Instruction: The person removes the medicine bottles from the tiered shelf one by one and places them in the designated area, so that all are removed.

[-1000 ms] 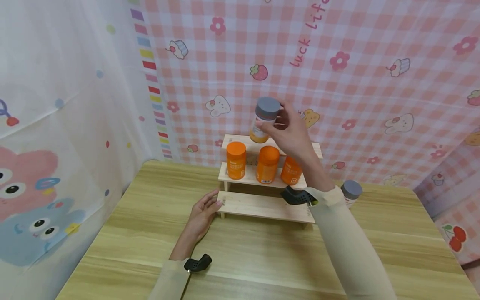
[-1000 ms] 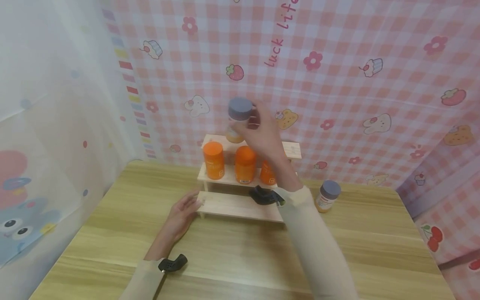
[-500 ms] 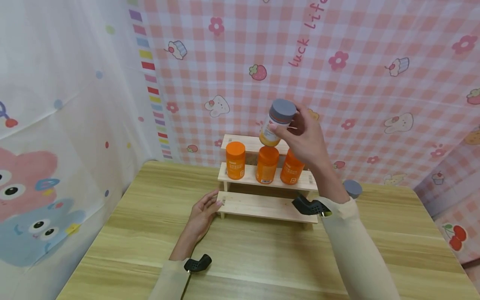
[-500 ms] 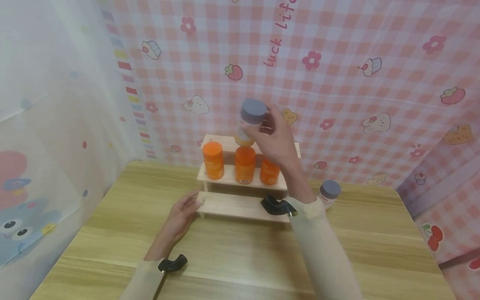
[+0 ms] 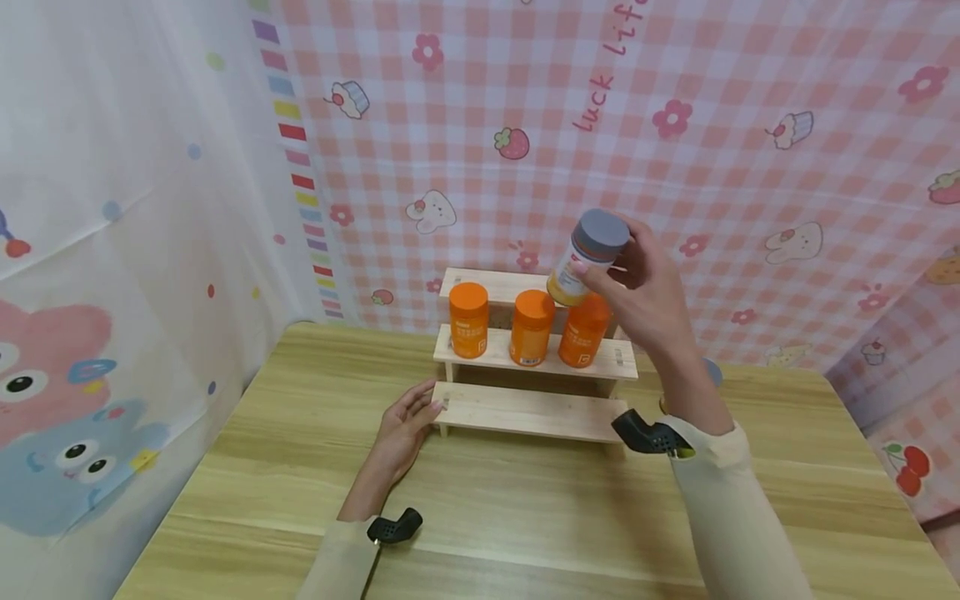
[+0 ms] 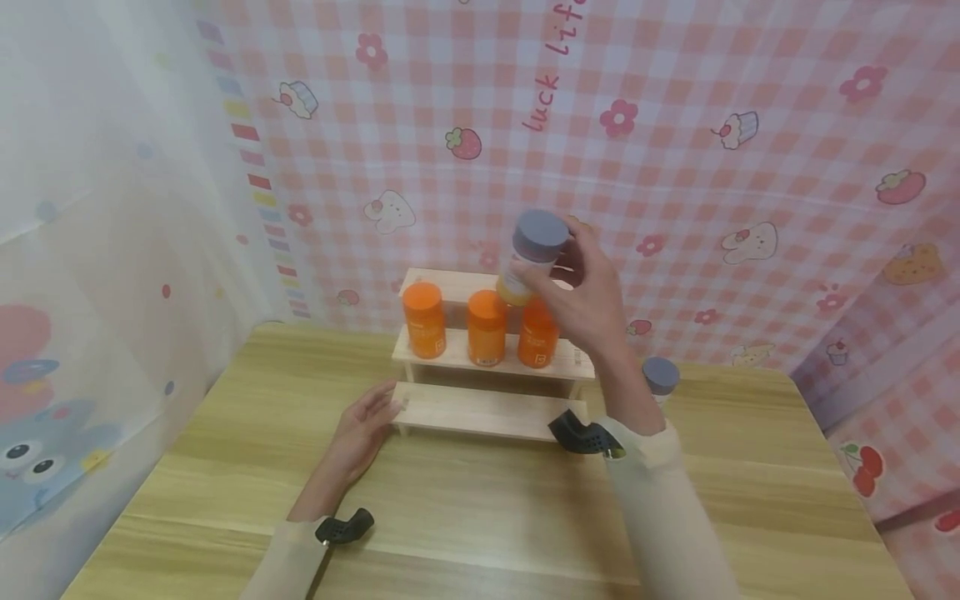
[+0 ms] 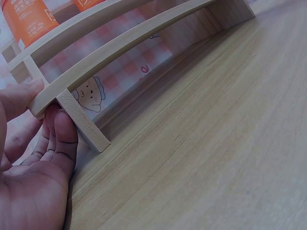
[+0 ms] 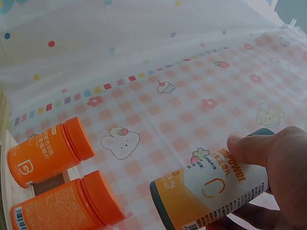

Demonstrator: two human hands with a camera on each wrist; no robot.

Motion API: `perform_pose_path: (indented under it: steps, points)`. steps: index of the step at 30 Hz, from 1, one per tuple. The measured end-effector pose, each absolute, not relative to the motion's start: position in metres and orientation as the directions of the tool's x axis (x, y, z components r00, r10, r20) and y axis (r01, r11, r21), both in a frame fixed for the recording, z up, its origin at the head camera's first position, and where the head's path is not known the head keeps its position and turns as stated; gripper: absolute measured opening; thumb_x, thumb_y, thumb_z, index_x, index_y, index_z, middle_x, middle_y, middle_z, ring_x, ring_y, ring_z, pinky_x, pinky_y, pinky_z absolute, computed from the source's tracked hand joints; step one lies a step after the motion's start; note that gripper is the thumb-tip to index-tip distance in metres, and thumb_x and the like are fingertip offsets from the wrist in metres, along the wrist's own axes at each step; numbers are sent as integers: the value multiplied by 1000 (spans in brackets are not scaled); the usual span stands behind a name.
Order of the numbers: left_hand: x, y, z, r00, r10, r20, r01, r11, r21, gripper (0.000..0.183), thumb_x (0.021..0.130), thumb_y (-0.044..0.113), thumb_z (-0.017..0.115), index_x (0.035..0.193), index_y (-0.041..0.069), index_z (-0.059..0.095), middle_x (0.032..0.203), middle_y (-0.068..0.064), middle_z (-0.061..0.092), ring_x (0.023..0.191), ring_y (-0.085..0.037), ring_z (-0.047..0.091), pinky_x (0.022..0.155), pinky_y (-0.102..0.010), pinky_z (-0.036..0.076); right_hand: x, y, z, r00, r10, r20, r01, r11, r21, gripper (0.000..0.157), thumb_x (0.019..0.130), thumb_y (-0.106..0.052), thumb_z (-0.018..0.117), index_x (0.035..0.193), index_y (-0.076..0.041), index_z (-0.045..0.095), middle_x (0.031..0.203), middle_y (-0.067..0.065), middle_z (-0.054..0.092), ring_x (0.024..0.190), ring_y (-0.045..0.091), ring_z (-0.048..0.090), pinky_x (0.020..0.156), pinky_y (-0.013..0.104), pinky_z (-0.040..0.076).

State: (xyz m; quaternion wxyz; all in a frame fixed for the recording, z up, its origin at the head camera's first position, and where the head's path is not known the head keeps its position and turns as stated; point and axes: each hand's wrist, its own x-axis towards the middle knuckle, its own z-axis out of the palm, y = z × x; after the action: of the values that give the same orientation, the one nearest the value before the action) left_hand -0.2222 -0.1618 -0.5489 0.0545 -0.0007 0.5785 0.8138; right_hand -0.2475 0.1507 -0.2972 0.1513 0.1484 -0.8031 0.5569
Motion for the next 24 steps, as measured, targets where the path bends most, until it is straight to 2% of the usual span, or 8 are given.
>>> perform_pose_path:
  steps: [13,19,24]
  points:
    - [-220,-162,-546,-993,90,-74,-100,-331,939,55,101,0,60,153,1,43,113,0,60,103,-10,63,86,-20,55,-232,175,-305,-916,-1,402,-376,358,-855,62,95,-25,75,150,-32,47,141,4,60,122,12,59,104,26,50]
    - [-220,-161,-544,-994,84,-75,-99,-335,937,54,100,-1,60,152,1,44,112,0,61,102,-10,64,86,-21,56,-223,189,-313,-916,33,400,-360,372,-856,66,96,-23,74,154,-31,44,145,5,57,126,12,57,106,24,49]
    - [-221,-161,-544,-993,84,-78,-102,-336,936,54,101,-1,60,152,1,44,112,-1,61,103,-10,64,87,-22,56,-217,199,-319,-927,74,368,-310,403,-861,68,96,-25,75,154,-36,42,147,3,56,129,12,56,109,26,49]
